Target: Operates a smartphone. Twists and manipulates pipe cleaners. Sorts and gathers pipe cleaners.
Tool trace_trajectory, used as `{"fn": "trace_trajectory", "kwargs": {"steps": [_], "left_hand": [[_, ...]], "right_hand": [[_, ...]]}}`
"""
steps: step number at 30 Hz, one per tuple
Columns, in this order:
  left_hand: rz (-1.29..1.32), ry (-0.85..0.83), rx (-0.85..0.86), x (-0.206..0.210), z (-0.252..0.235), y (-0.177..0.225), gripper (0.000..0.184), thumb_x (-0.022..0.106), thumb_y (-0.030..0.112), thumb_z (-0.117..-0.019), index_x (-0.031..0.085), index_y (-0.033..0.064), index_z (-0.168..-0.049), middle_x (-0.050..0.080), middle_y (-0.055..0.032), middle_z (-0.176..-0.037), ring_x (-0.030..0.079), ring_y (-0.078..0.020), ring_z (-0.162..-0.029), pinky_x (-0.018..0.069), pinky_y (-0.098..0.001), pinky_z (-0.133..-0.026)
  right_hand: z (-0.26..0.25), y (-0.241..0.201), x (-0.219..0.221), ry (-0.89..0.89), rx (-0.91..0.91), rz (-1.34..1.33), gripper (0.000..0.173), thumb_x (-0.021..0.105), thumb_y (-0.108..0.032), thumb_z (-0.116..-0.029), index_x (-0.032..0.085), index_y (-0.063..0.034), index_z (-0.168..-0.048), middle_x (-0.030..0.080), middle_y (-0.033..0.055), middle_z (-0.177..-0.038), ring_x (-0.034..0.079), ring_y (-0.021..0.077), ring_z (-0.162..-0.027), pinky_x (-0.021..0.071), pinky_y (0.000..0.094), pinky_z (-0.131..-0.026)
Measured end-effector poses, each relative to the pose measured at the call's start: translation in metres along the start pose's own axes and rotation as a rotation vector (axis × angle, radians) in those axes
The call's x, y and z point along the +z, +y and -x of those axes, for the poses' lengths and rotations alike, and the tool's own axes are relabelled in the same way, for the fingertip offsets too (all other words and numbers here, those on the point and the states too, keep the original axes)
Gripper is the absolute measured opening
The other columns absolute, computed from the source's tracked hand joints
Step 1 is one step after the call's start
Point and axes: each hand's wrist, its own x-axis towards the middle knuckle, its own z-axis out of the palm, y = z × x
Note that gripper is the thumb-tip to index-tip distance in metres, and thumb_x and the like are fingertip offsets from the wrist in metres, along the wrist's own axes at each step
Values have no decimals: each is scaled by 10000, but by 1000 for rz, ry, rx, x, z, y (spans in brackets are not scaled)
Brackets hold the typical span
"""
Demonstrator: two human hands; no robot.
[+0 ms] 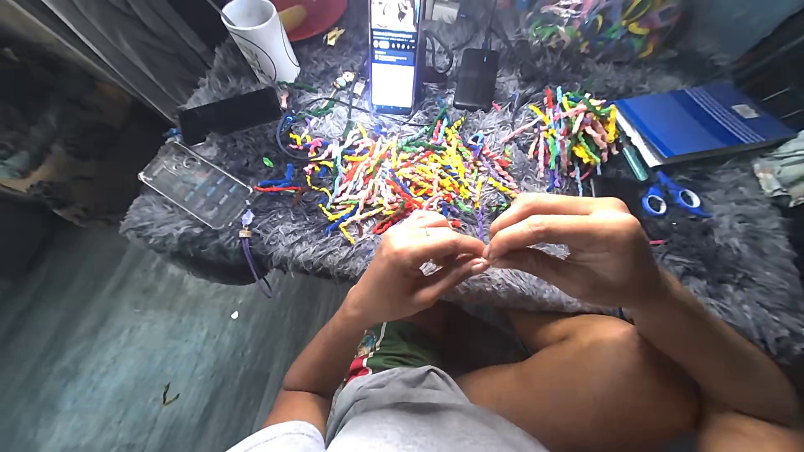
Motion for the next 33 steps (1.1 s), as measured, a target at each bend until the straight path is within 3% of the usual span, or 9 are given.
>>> {"fn": "trace_trajectory", "kwargs": {"steps": [2,6,12,18,28,33], "left_hand": [[-204,34,3,0,0,6,113,679,92,-929,740,0,-902,679,-9,-738,598,-47,-767,458,-262,-881],[-336,107,-44,10,-1,11,140,624,85,-943,717,-16,-917,668,-31,-711,604,-72,-717,465,-287,-895],[34,129,-158,19,1,11,130,558,22,-987,631,-67,-1049,659,-31,-829,636,-17,-738,571,-190,-728],[198,119,-195,21,4,8,122,549,-17,-981,621,-66,-1067,672,0,-855,643,15,-789,565,-179,-769],[217,91,-217,29,8,5,117,536,-68,-937,628,-81,-1008,666,-28,-867,637,22,-831,548,-162,-805],[253,97,-180,23,7,5,122,558,-54,-956,655,-65,-1028,679,-20,-929,642,15,-876,557,-177,-827]], "right_hand": [[0,-2,0,4,-10,168,143,651,-126,-991,759,-48,-938,720,31,-951,651,59,-954,520,181,-829],[1,-3,5,69,-61,390,119,672,-101,-979,787,-69,-981,739,76,-1003,646,173,-1050,491,286,-924],[4,-6,6,119,-214,413,98,661,-30,-970,750,-50,-1004,740,92,-1012,647,176,-1053,465,318,-973],[6,-7,8,82,-267,423,114,662,-19,-959,766,-60,-978,758,73,-1011,653,175,-1062,459,328,-990],[5,-6,10,2,-255,404,140,643,-21,-962,774,-72,-952,763,79,-1030,653,181,-1067,464,306,-977],[5,-6,10,45,-259,348,108,662,-6,-950,760,-53,-949,753,81,-1013,655,170,-1063,475,300,-970]]}}
